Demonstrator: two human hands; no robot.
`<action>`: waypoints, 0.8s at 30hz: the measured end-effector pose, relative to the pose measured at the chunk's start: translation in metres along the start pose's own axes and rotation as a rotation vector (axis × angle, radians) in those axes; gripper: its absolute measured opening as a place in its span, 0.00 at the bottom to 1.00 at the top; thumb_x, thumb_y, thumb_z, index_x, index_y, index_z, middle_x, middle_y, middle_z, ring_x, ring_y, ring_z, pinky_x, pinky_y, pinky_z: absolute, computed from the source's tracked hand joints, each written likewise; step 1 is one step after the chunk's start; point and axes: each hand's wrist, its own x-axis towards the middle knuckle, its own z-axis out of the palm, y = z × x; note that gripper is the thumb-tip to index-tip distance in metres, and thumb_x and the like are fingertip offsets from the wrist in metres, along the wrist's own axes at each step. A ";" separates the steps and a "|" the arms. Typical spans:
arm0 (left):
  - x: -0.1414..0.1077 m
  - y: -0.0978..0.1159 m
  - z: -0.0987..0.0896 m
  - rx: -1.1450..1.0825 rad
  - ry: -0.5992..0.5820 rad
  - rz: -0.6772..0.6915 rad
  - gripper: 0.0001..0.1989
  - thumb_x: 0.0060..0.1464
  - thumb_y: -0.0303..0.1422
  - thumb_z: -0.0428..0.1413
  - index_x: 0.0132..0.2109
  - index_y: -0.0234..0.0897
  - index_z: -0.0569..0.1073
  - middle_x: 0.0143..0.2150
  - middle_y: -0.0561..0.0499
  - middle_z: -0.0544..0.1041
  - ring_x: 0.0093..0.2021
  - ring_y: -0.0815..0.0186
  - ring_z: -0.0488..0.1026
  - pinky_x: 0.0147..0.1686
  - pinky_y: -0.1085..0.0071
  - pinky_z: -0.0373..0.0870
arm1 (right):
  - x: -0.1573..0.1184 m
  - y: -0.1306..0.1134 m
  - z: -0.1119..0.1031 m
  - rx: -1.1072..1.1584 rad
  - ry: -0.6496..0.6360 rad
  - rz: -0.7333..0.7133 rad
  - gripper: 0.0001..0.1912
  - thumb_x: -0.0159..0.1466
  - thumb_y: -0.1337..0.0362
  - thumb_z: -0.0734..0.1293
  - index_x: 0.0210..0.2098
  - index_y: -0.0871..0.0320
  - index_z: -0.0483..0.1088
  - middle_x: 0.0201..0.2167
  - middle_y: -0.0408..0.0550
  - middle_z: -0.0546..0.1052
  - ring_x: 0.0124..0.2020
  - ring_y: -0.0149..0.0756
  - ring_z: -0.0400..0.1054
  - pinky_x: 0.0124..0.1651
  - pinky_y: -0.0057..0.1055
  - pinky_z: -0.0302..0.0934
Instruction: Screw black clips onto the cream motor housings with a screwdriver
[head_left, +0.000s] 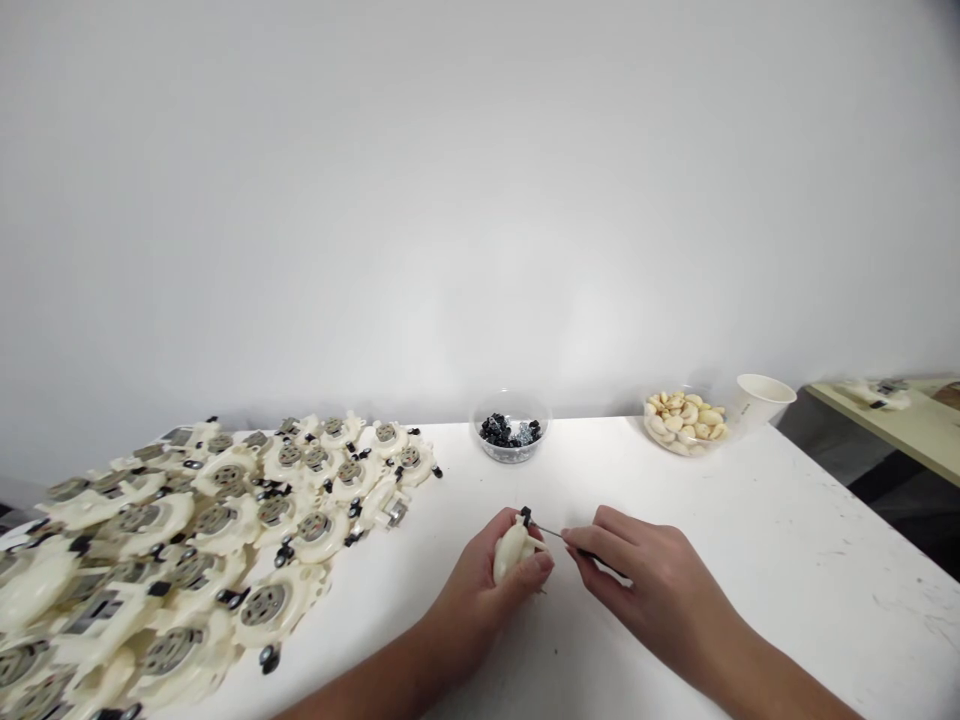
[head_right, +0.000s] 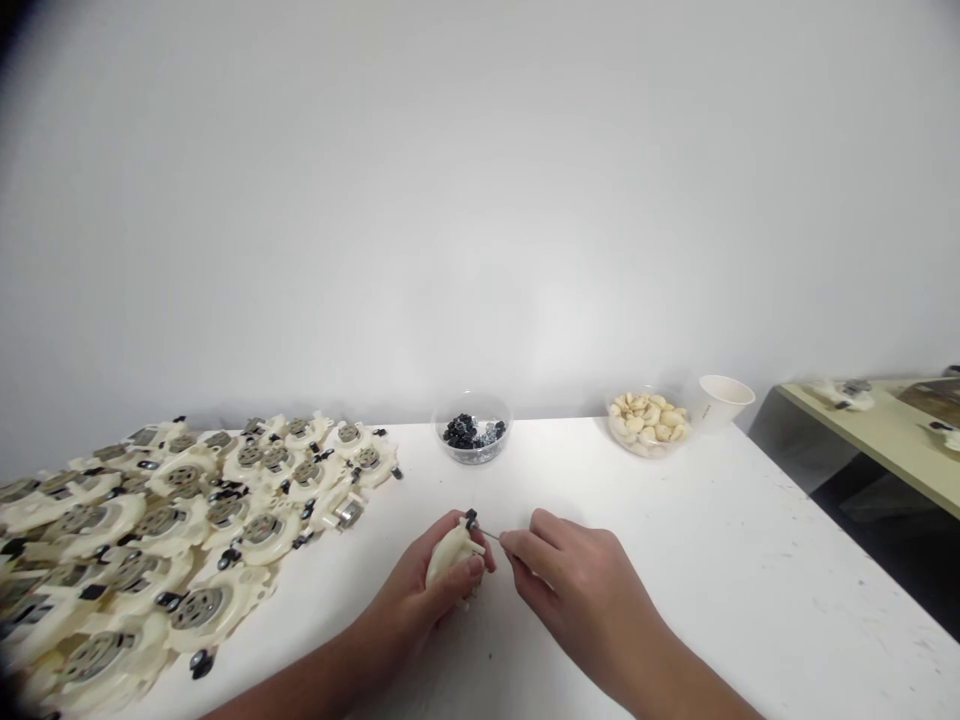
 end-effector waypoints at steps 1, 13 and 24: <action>0.000 0.001 0.000 -0.002 0.000 0.020 0.17 0.62 0.46 0.58 0.45 0.35 0.70 0.34 0.52 0.70 0.32 0.68 0.65 0.33 0.73 0.63 | 0.000 -0.001 0.000 -0.017 0.006 -0.008 0.10 0.72 0.69 0.61 0.45 0.53 0.74 0.28 0.42 0.73 0.23 0.29 0.66 0.27 0.27 0.53; -0.006 0.000 0.003 0.135 -0.050 0.123 0.14 0.64 0.44 0.56 0.44 0.37 0.68 0.36 0.52 0.70 0.35 0.65 0.65 0.38 0.70 0.63 | -0.003 -0.012 0.004 0.174 0.074 0.132 0.09 0.71 0.66 0.64 0.39 0.54 0.77 0.26 0.41 0.79 0.23 0.30 0.71 0.28 0.27 0.59; -0.008 0.002 0.001 0.230 -0.013 0.139 0.16 0.63 0.46 0.56 0.44 0.37 0.66 0.36 0.52 0.69 0.35 0.65 0.65 0.37 0.70 0.63 | -0.001 -0.017 0.016 0.706 -0.066 0.758 0.15 0.66 0.53 0.69 0.31 0.57 0.77 0.25 0.43 0.75 0.29 0.34 0.64 0.31 0.28 0.57</action>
